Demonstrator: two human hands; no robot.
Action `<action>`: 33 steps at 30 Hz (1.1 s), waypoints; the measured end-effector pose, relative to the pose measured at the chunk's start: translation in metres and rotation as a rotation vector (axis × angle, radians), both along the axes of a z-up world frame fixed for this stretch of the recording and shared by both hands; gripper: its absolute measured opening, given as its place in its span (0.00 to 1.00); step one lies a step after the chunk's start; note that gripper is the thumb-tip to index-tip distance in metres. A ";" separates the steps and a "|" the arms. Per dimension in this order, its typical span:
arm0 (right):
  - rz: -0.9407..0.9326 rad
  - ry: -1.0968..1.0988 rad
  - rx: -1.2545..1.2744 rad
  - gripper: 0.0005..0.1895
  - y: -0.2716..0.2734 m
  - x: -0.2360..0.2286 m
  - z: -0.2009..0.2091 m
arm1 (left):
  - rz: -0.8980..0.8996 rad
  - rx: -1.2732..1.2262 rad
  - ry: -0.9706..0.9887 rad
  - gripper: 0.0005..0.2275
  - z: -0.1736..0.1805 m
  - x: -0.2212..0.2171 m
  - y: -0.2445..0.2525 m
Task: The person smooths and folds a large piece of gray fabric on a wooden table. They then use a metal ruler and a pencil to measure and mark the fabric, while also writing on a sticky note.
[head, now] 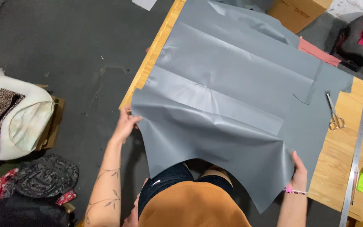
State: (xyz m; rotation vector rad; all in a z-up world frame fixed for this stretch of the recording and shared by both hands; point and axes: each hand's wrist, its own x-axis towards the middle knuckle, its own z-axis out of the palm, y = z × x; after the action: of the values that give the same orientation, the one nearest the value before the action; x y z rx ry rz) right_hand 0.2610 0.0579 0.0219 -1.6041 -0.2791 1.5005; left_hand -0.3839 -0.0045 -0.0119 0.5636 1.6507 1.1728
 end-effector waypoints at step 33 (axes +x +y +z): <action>0.350 -1.071 0.044 0.13 0.062 0.067 -0.178 | -0.325 -0.438 0.923 0.23 -0.013 0.004 0.183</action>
State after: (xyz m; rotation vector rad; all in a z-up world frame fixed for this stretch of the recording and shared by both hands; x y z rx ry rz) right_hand 0.3276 0.1201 -0.1557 -2.2721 -1.2147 0.7009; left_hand -0.3799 0.1784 -0.0248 1.1284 2.3659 0.2579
